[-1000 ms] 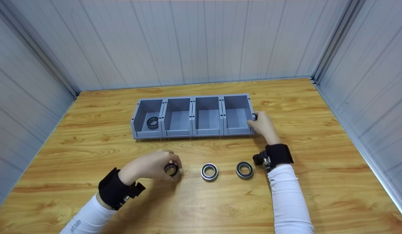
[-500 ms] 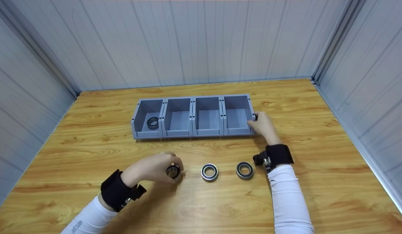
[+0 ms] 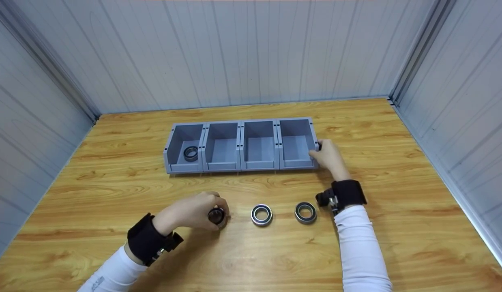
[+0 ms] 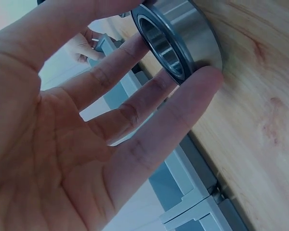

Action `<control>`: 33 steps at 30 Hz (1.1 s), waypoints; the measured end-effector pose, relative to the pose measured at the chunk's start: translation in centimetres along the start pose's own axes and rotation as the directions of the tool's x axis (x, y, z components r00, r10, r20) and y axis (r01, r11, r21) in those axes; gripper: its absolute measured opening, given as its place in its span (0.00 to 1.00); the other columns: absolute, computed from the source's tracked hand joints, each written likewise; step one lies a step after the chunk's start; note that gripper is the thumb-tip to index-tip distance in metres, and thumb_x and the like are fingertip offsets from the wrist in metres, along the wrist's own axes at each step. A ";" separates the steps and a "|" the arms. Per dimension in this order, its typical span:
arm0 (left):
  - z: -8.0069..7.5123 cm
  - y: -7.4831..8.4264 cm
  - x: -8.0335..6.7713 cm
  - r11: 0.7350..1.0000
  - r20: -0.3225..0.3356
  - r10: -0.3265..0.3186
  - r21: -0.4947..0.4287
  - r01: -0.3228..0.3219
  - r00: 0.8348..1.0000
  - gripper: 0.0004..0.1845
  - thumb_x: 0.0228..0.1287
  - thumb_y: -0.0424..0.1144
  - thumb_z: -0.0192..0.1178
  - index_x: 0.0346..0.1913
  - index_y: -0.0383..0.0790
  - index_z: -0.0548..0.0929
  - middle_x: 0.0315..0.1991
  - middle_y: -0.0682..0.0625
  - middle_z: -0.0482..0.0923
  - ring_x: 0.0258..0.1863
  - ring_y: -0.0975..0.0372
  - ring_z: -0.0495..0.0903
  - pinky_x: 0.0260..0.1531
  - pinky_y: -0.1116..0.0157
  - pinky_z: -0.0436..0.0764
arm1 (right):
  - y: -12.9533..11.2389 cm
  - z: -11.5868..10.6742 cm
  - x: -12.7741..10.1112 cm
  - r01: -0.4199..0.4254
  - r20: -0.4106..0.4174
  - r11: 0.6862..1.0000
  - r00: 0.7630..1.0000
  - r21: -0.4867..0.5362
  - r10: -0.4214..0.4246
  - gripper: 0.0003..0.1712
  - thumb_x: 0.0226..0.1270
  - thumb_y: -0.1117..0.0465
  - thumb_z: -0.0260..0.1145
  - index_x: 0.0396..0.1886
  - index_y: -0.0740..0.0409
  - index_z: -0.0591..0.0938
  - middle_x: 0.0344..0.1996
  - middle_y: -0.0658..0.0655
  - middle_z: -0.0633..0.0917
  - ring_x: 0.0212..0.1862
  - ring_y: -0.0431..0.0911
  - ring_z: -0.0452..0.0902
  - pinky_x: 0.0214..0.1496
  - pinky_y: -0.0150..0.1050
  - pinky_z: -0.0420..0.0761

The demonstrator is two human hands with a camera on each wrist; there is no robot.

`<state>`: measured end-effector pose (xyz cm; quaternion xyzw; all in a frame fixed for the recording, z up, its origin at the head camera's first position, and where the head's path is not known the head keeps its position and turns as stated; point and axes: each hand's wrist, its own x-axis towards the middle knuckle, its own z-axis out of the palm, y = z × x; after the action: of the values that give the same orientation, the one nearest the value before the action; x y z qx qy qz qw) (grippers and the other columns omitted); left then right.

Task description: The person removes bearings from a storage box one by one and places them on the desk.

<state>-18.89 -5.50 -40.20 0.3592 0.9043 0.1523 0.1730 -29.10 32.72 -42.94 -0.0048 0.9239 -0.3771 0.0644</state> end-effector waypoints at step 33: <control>0.5 0.1 -0.2 0.999 -0.052 -0.022 0.031 0.023 0.998 0.13 0.47 0.32 0.74 0.39 0.43 0.89 0.41 0.46 0.84 0.43 0.58 0.81 0.39 0.64 0.83 | 0.2 0.1 0.0 0.026 -0.020 1.000 0.999 0.002 -0.026 0.22 0.70 0.66 0.59 0.56 0.80 0.77 0.30 0.59 0.85 0.23 0.34 0.75 0.25 0.28 0.81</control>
<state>-18.47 -5.52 -40.57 0.3476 0.9148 0.1451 0.1457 -29.03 32.74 -43.13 -0.0128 0.9239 -0.3790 0.0505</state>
